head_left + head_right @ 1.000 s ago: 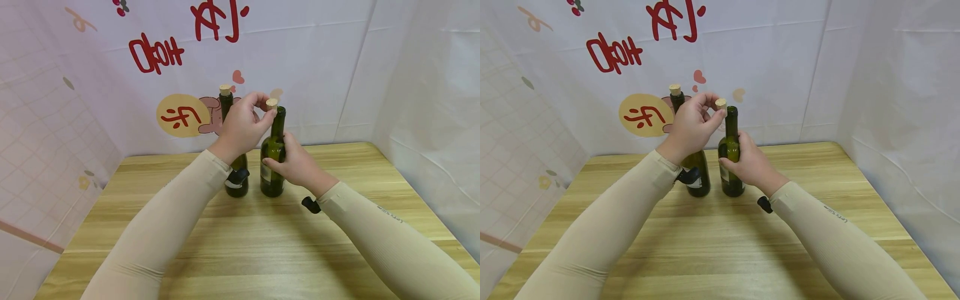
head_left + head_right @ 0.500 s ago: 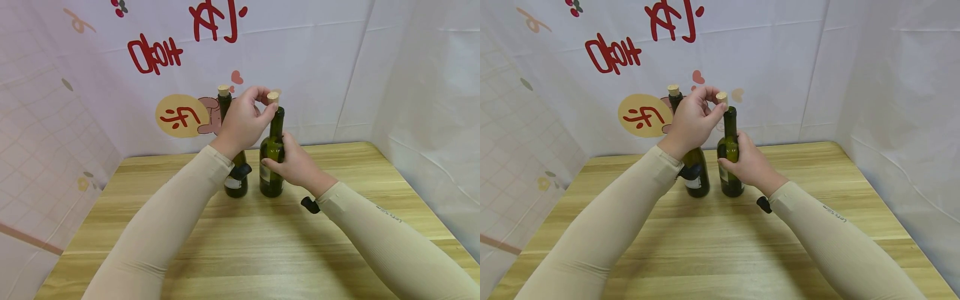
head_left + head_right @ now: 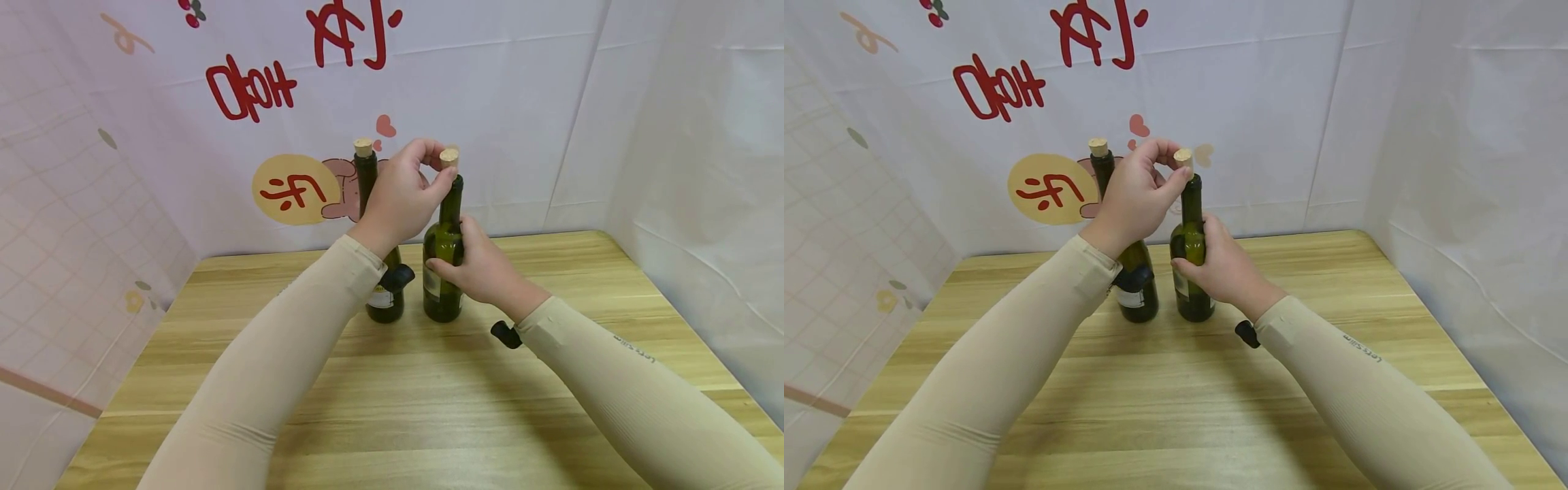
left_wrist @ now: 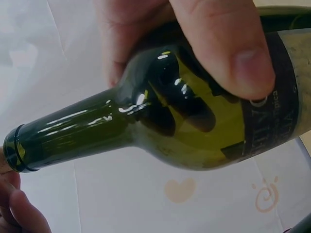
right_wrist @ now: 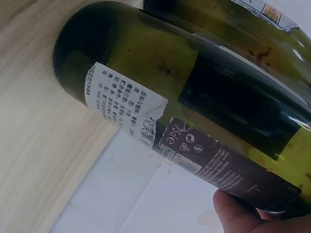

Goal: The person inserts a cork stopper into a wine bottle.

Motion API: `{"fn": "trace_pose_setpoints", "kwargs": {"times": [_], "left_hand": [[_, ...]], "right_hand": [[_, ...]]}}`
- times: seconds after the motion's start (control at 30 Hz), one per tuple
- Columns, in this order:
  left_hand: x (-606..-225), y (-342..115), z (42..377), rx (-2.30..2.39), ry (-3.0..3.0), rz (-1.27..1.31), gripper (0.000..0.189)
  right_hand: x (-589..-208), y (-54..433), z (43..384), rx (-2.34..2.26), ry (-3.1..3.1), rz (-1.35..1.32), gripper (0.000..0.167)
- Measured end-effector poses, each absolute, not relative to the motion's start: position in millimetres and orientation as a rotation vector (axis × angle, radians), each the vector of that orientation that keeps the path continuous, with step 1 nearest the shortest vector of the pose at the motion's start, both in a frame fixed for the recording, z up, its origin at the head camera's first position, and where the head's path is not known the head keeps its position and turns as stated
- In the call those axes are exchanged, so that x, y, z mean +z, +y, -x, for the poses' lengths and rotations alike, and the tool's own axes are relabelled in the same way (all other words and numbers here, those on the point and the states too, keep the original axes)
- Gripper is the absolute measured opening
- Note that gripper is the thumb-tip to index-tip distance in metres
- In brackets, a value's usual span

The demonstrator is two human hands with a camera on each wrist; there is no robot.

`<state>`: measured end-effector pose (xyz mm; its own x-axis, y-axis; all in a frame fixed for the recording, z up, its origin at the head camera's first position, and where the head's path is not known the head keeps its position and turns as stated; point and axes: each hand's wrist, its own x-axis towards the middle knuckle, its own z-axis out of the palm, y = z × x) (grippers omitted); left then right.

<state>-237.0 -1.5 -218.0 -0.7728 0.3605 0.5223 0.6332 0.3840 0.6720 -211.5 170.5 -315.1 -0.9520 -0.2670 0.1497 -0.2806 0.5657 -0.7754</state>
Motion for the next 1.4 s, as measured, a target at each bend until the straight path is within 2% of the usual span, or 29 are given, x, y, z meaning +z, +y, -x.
{"fn": "trace_pose_setpoints", "kwargs": {"times": [1.4], "left_hand": [[-220.1, 1.1, 240.1, -1.259, -2.407, 0.895, 0.026]], "right_hand": [[-316.7, 169.9, 212.7, 1.418, -2.725, -0.521, 0.070]]}}
